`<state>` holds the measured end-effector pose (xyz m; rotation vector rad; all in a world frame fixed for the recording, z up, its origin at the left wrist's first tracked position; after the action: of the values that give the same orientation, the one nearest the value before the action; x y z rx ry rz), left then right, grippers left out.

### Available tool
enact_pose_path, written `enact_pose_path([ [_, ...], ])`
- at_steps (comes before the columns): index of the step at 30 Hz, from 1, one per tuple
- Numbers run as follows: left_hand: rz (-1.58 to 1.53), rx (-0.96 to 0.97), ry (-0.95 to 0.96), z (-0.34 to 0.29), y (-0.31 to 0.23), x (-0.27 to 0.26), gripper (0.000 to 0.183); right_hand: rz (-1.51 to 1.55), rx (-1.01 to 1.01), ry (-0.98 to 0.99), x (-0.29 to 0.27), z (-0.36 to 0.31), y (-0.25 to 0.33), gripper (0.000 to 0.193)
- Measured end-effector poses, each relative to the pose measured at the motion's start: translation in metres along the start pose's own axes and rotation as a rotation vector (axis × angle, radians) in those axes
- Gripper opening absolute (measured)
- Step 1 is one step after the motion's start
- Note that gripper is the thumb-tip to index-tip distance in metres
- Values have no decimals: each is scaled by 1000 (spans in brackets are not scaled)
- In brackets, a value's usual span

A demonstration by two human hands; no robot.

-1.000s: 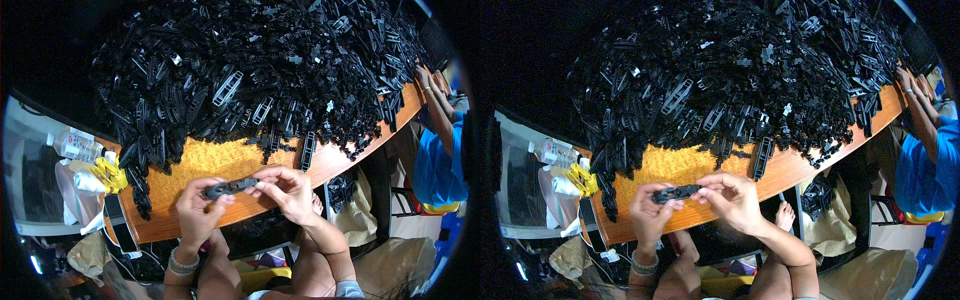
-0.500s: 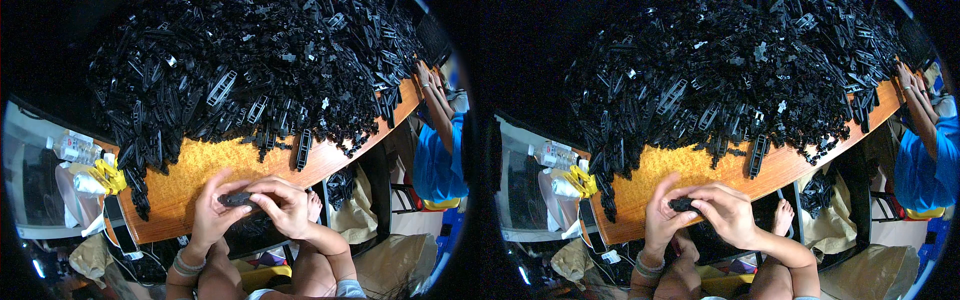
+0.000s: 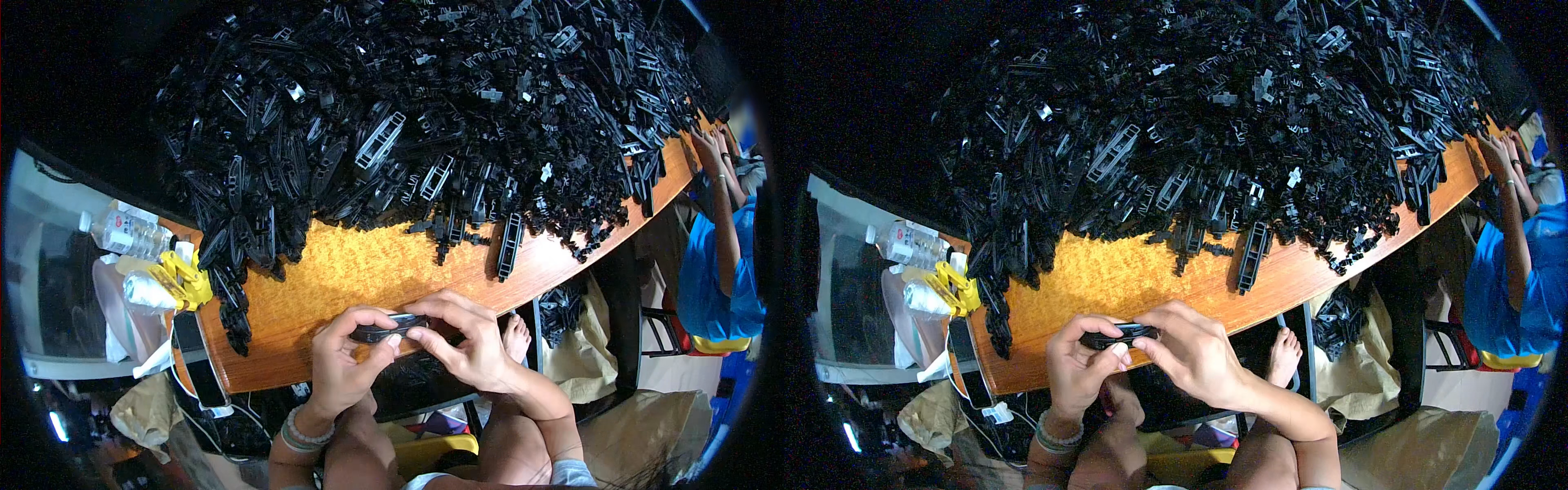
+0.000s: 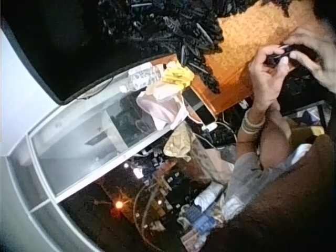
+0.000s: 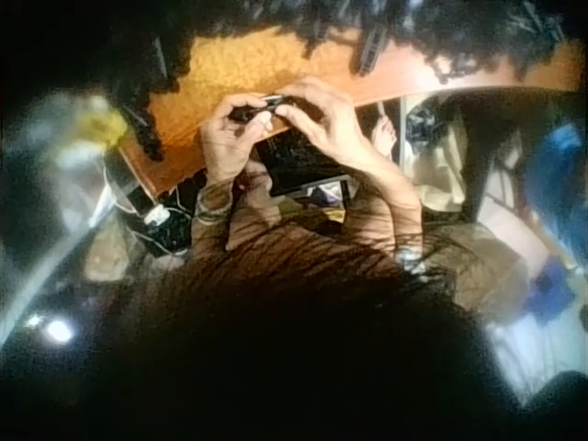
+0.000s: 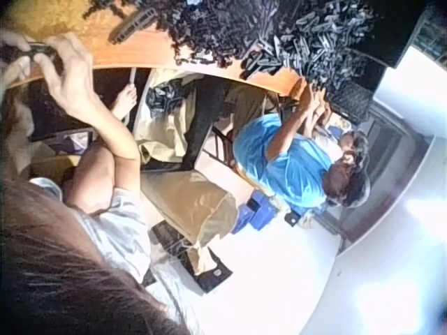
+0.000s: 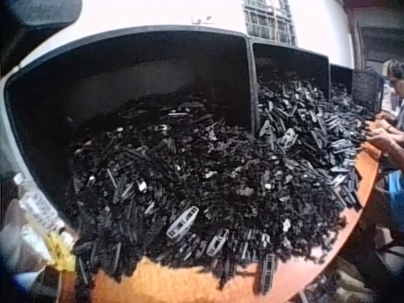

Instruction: The person assembles plastic components by picking up plastic pieces from a pile on the table and fitting them together by hand.

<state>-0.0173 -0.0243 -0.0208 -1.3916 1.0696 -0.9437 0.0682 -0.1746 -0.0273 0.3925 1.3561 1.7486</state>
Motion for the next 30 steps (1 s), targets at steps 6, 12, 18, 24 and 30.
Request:
enact_pose_path([
  [6, 66, -112, 133, 0, -22, -9, 17, 91, 165, 256, -9, 5, 7, 21],
  [12, 813, 292, -662, 37, -28, -74, 29, 13, -92, 372, -23, 13, -11, 15],
  [18, 1008, 237, -648, 57, -17, -112, 31, -882, -264, -36, -17, 61, -23, 16],
  [24, 751, 256, -537, 22, -17, -47, 21, -1050, -319, 25, -3, 63, -30, 12],
  [30, 261, 171, -371, 13, 14, -10, 25, -603, -363, -96, 5, 49, -13, 11],
])
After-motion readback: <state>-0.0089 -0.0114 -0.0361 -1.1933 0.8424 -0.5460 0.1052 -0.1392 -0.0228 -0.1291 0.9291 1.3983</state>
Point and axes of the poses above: each hand's wrist, its own z-axis towards the middle knuckle, its own x-axis out of the palm, y = z × x, the point moved 2 cm from there along z, towards the middle knuckle, and after that the axes turned 4 degrees about -x, right-handed, at the moved point
